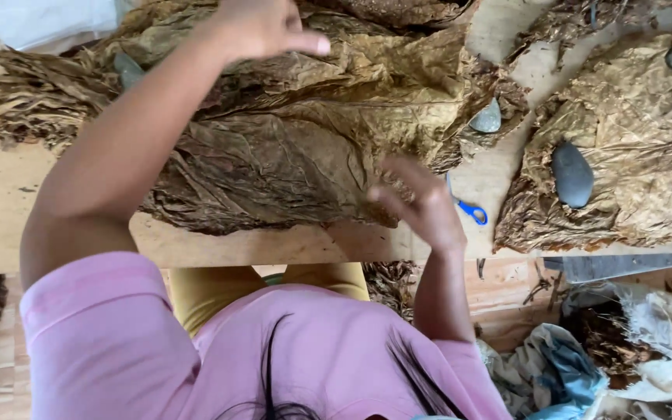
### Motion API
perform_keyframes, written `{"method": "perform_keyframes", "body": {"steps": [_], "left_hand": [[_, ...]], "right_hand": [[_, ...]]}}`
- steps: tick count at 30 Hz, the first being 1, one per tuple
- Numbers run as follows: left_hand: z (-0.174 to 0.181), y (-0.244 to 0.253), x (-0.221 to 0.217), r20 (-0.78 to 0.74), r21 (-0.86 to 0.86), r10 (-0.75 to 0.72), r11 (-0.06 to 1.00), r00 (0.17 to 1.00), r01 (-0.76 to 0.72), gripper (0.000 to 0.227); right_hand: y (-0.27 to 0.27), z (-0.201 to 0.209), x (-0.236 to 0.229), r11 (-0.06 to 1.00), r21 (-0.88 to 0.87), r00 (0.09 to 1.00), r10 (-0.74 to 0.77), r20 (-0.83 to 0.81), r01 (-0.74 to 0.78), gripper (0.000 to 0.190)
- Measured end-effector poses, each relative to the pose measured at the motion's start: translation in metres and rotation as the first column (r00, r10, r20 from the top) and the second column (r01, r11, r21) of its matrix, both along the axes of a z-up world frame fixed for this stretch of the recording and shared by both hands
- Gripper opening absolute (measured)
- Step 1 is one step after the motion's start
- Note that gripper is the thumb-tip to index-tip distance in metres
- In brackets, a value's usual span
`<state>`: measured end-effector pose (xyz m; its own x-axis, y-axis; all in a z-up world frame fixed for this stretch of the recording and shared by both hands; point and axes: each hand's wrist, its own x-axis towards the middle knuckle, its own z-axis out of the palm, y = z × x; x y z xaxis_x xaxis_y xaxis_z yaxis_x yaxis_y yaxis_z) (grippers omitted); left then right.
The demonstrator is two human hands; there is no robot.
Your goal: The person removes small fibrous pieces from a large dried leaf using hands and scissors, then places stones on the leaf to weigh it down. The person repeats this process on multiple leaves, smoothing and adjusting them on a wooden table.
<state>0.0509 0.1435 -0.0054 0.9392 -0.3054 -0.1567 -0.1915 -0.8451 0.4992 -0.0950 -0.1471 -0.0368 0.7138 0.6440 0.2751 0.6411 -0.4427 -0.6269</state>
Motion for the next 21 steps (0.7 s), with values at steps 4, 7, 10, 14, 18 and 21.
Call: {"method": "perform_keyframes", "body": {"steps": [4,7,10,14,18,21], "left_hand": [[-0.016,-0.017,-0.027,0.004,0.08,-0.07,0.994,0.998,0.069,0.054],[-0.014,-0.026,-0.026,-0.052,-0.465,0.011,0.885,0.999,-0.034,0.026],[0.0,-0.027,-0.012,-0.237,-0.423,0.107,0.884,0.966,-0.202,0.08],[-0.003,-0.029,-0.002,-0.225,-0.461,0.128,0.859,0.966,-0.222,0.068],[0.01,-0.03,0.012,-0.234,-0.36,0.131,0.909,0.963,-0.211,0.059],[0.02,-0.022,0.02,-0.244,-0.268,0.173,0.933,0.954,-0.238,0.051]], "right_hand": [[0.042,-0.003,0.05,0.983,0.109,0.9,-0.182,0.397,0.151,0.026],[0.064,-0.028,0.065,0.851,-0.398,0.939,-0.306,0.154,0.343,0.076],[0.057,-0.089,0.076,0.855,-0.397,0.933,-0.243,0.264,0.335,0.08],[0.059,-0.092,0.074,0.789,-0.474,0.907,-0.246,0.342,0.392,0.079],[0.059,-0.085,0.076,0.772,-0.527,0.926,-0.214,0.311,0.356,0.073],[0.061,-0.088,0.079,0.781,-0.54,0.944,-0.198,0.263,0.314,0.07]]}}
